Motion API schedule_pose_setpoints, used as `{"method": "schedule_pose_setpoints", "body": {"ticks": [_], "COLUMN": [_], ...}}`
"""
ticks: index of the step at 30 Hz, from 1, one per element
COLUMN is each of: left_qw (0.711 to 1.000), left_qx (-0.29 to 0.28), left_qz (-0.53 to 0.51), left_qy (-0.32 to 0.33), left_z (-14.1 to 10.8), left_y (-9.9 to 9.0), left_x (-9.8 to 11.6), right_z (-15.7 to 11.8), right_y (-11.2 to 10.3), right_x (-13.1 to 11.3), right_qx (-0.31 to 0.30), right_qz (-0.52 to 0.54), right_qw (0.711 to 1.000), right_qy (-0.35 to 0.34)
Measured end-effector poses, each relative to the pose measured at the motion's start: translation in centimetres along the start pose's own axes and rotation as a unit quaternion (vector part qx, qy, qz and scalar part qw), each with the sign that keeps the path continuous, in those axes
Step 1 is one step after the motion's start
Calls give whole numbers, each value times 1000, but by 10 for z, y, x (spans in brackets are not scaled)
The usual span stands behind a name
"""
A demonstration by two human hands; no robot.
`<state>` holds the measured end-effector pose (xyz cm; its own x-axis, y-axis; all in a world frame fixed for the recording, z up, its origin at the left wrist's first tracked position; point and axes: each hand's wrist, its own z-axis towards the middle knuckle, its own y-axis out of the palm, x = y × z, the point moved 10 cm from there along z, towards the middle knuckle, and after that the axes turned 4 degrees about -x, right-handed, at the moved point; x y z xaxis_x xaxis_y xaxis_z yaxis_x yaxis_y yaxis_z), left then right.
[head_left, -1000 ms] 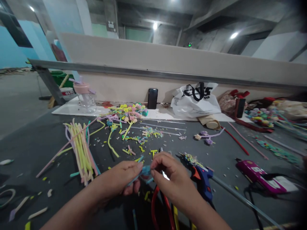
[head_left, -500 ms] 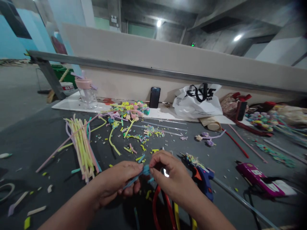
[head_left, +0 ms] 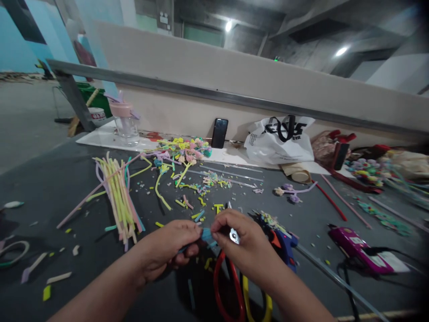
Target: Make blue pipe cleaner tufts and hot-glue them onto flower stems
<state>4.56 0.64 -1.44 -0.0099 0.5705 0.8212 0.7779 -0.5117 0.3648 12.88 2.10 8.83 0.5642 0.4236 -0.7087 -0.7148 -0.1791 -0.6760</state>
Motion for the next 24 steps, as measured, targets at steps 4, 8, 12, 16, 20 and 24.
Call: {"method": "schedule_pose_setpoints", "body": {"ticks": [4, 8, 12, 16, 20, 24], "left_qw": [1000, 1000, 998, 993, 990, 989], "left_qx": [-12, -14, -30, -60, -69, -72], "left_qz": [-2, -18, -58, -100, -118, -118], "left_qy": [6, 19, 10, -16, -33, -46], "left_z": [0, -2, -5, -6, -5, -5], "left_y": [3, 2, 2, 8, 12, 14], "left_x": [-1, 2, 1, -4, -8, -11], "right_z": [1, -3, -10, -11, -8, -5], "right_y": [-2, -5, -3, 4, 3, 2], "right_x": [3, 1, 4, 6, 8, 8], "right_qx": [9, 22, 16, -3, -2, -19], "right_qz": [18, 62, 90, 92, 98, 102], "right_qw": [1000, 998, 996, 995, 995, 994], "right_qy": [13, -16, -22, -24, -33, -43]}}
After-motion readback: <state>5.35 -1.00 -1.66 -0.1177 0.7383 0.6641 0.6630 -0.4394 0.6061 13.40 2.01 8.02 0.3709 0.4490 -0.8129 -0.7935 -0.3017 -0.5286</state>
